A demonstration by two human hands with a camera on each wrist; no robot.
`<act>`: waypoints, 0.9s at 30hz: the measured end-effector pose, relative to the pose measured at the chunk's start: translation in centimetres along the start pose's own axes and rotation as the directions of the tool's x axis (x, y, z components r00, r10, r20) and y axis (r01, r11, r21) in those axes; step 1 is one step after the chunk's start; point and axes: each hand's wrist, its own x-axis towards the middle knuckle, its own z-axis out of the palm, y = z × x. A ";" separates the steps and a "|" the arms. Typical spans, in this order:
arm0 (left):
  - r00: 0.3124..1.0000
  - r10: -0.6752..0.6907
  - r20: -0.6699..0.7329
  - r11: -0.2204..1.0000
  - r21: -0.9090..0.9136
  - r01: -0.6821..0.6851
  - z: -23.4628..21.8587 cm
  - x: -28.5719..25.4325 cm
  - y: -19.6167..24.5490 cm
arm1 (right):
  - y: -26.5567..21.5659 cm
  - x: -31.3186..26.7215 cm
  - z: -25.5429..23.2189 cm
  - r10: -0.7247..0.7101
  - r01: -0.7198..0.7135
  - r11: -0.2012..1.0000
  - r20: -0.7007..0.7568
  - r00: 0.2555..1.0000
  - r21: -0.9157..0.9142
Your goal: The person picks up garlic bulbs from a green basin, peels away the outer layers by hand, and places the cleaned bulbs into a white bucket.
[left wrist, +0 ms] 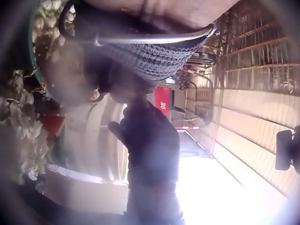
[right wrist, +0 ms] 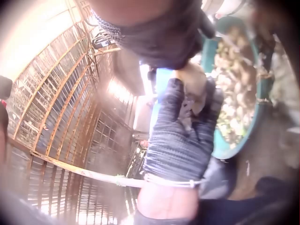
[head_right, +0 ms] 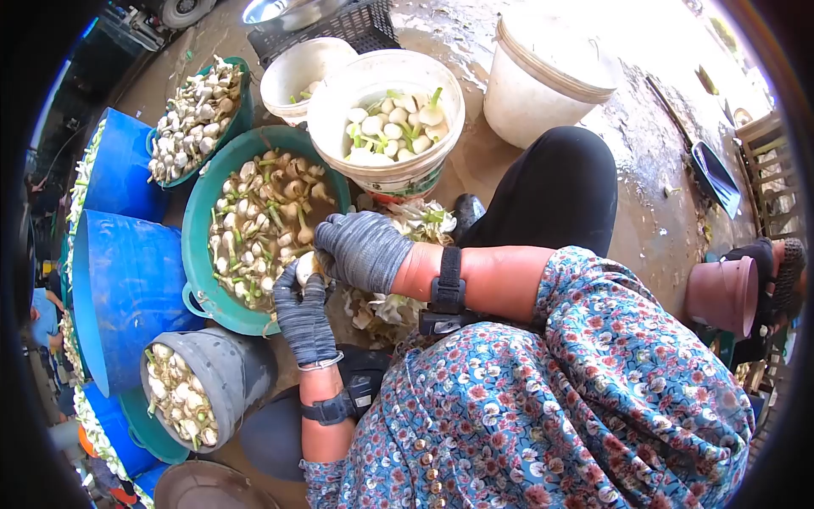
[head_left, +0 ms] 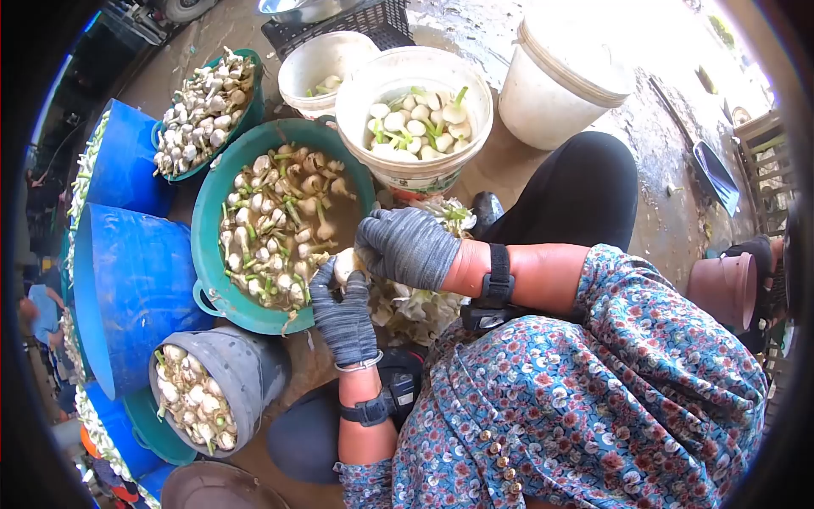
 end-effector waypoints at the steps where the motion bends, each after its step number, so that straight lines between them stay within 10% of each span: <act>1: 1.000 0.003 -0.004 1.000 -0.012 -0.003 0.0 0.0 0.2 | -0.3 0.2 -0.3 0.018 -0.018 0.999 0.002 1.000 0.033; 15: 0.995 0.088 0.047 0.996 -0.001 -0.088 0.1 -0.4 1.8 | 0.7 0.5 0.0 0.111 -0.104 0.985 -0.042 0.993 0.141; 17: 0.986 0.028 0.167 0.905 -0.422 0.046 0.4 -1.0 3.0 | 2.8 1.3 0.2 0.424 -0.408 0.830 0.046 0.905 0.379; 19: 0.982 -0.010 0.189 0.893 -0.441 0.094 -0.5 -0.5 2.4 | 5.6 1.9 0.2 0.567 -0.544 0.790 -0.001 0.824 0.281; 22: 0.968 -0.086 0.236 0.807 -0.554 0.207 -1.2 0.2 1.6 | 5.0 1.4 -0.6 0.557 -0.529 0.776 0.020 0.830 0.343; 27: 0.979 -0.143 0.147 0.823 -0.532 0.200 -0.7 0.4 1.0 | 0.8 0.1 -0.6 0.101 -0.098 0.941 0.007 0.995 0.325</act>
